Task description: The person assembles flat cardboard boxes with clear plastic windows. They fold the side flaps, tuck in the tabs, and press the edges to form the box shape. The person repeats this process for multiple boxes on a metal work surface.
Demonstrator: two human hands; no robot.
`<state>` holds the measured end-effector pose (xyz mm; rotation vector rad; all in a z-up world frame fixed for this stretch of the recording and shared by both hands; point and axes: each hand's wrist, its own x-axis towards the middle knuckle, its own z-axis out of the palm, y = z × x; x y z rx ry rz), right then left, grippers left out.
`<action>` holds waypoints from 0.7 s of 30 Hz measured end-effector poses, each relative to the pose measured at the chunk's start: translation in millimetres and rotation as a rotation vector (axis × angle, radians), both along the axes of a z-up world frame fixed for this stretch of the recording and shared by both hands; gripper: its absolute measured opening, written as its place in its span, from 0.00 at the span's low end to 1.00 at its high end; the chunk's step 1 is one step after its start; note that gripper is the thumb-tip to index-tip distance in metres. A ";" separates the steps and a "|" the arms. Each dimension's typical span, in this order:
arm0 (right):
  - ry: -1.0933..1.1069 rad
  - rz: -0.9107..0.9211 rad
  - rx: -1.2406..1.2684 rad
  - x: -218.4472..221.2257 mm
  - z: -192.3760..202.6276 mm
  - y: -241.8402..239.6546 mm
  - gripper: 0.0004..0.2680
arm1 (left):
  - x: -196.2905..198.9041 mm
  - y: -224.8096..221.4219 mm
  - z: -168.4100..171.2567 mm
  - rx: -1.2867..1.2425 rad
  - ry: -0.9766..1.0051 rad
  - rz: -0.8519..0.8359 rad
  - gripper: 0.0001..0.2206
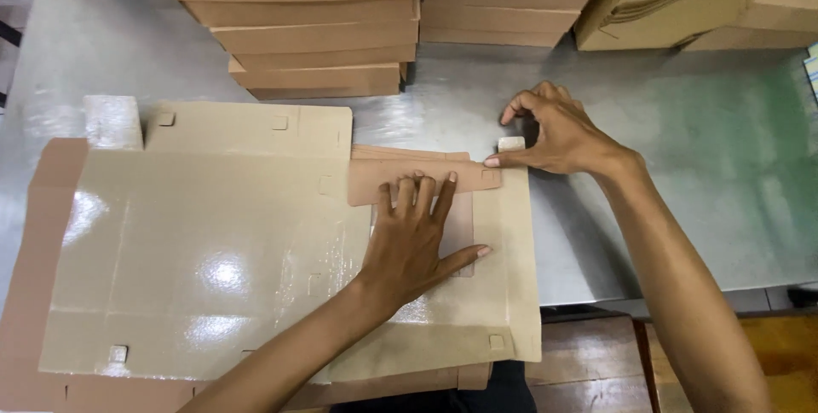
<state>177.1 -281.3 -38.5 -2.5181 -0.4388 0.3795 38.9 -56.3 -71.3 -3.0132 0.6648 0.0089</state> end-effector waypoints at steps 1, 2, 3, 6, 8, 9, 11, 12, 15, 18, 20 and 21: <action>0.004 0.019 -0.015 0.5 -0.4 1.1 0.21 | -0.6 0.5 0.7 0.029 -0.018 -0.010 0.44; 0.001 0.036 -0.029 2.7 0.4 1.2 0.22 | 1.2 0.2 1.7 0.058 -0.044 -0.021 0.45; 0.001 0.028 -0.032 4.4 -1.2 5.2 0.22 | 1.1 1.3 1.7 0.054 -0.043 -0.030 0.45; -0.027 0.064 -0.069 4.8 -4.0 11.7 0.22 | 0.2 -0.6 1.4 0.087 -0.046 -0.054 0.47; -0.034 0.046 -0.084 5.8 -5.1 19.3 0.21 | 0.0 -2.3 0.4 0.114 -0.011 -0.043 0.50; -0.034 0.047 -0.086 6.3 -6.4 20.8 0.21 | -0.3 -3.2 -1.3 0.112 -0.011 -0.042 0.50; -0.032 0.058 -0.090 7.6 -10.3 26.8 0.22 | -1.9 -2.8 -5.0 0.093 -0.050 -0.049 0.51; -0.031 0.063 -0.089 7.5 -9.9 32.8 0.22 | -1.9 -3.3 -5.3 0.093 -0.048 -0.044 0.51; -0.043 0.081 -0.094 6.4 -11.2 50.7 0.22 | -2.3 -6.1 -6.0 0.059 0.009 -0.035 0.52; -0.054 0.114 -0.088 6.1 -16.4 74.1 0.22 | -4.5 -6.3 -4.5 0.042 0.017 -0.017 0.55; -0.074 0.135 -0.082 6.1 -19.8 86.1 0.21 | -4.9 -7.7 -3.4 0.068 0.002 -0.022 0.55; -0.079 0.135 -0.079 7.4 -19.1 93.3 0.21 | -4.0 -7.9 -5.6 0.072 -0.003 -0.022 0.55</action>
